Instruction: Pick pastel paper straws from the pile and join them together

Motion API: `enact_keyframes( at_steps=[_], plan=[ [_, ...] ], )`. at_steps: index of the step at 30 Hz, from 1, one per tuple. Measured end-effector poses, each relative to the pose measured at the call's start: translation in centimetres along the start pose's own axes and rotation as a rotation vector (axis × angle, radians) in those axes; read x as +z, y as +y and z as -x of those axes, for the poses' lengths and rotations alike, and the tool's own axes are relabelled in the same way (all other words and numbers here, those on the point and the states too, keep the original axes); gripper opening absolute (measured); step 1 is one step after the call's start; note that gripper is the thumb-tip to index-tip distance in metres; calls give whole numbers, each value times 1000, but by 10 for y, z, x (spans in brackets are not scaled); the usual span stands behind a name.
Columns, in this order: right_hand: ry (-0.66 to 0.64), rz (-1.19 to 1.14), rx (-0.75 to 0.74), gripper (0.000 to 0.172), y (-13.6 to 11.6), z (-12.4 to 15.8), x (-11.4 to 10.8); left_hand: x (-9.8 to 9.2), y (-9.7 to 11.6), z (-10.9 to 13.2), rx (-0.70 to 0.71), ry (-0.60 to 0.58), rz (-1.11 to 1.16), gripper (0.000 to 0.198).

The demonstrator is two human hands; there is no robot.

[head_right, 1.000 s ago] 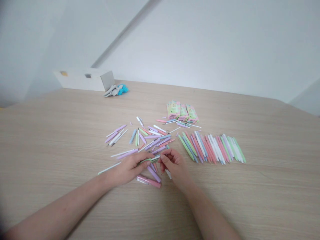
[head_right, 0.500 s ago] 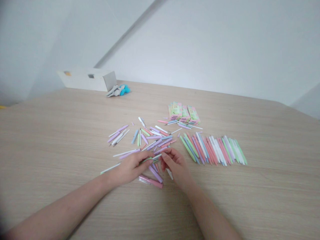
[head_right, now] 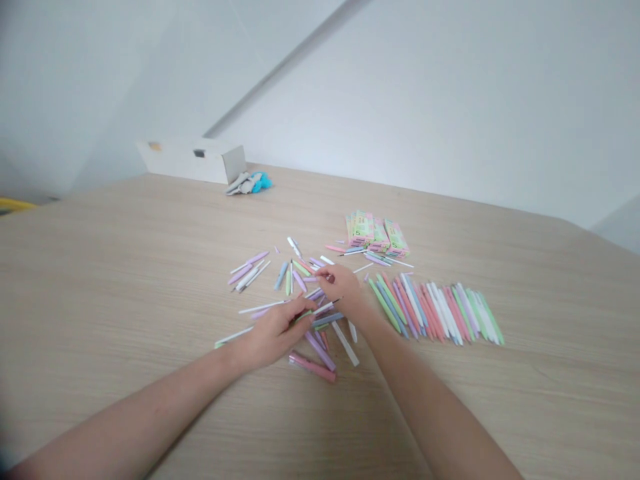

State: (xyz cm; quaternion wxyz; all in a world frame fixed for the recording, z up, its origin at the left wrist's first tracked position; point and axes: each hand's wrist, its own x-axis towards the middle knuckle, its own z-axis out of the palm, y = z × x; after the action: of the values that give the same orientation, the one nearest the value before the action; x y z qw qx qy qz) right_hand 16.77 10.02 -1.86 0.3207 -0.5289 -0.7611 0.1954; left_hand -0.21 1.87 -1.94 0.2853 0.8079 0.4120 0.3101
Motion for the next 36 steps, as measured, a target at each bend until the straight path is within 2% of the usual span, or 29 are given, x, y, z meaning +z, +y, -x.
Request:
enact_keyframes(
  at_steps=[4,10,21,29,33,36],
  plan=[
    [-72,130,-77,21,-7,-25,18,0,1,0,32,20,41,20],
    [-122,303,-116,24,-9,-41,36,0,1,-1,43,35,74,20],
    [-122,467,-55,23,-12,-48,40,1,0,-1,58,43,77,20],
    [-117,378,-12,19,-13,-47,36,0,0,-1,51,33,85,20],
    [-59,235,10,18,-16,-40,22,1,-3,-1,27,46,57,19],
    [-58,91,50,19,-15,-22,7,0,-4,-2,9,53,45,19]
  ],
)
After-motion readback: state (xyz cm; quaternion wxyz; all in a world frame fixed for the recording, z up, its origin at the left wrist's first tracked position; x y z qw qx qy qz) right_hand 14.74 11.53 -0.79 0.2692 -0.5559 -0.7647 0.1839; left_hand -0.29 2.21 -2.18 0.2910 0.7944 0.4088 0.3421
